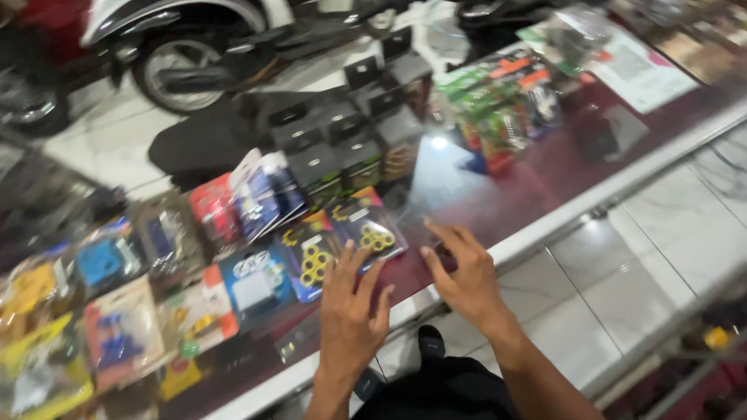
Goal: The person takes packaged fidget spinners from a shelf, places them on a glass counter to align them, and then hangs them back onto metal display hooks.
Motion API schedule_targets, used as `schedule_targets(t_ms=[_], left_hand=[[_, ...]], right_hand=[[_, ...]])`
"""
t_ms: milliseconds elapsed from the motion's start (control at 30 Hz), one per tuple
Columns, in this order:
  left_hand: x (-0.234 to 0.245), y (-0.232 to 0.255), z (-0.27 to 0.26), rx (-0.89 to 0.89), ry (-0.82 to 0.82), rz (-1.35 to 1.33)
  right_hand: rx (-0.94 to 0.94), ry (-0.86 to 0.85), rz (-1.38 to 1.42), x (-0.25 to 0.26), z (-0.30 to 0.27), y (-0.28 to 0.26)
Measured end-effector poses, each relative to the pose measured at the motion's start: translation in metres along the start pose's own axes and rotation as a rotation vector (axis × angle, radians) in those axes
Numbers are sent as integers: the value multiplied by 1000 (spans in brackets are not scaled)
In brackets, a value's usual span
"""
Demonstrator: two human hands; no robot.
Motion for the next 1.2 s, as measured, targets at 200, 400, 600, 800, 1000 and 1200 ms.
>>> schedule_targets(t_ms=[200,400,600,800,1000,1200], left_hand=[[-37,29,9,-131,-123,-202],[-85,69,26,-249,-240,-301],[-137,127,44,-328,-355,-331],[-203,196,56,-439,-471,-391],[-268,262,61,-541,-529,-439],[-320,325,58,-621,-596,-498]], right_hand=[[-42,107,-88,45,-40,7],[-121,240,-89,95,-65,46],[-212,262,-150,156,-85,91],[-314,337,-157,224,-110,143],[-346,407,-132,290,-136,188],[-474,523,-110,344,-172,229]])
Point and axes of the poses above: each hand's wrist, its own z-axis towards the middle knuckle, its own x-axis out of the back of the hand, y = z × x, the point moved 6 cm from there along z, towards the middle knuckle, and after that the axes turned 9 degrees about -x, right-handed, at the moved point
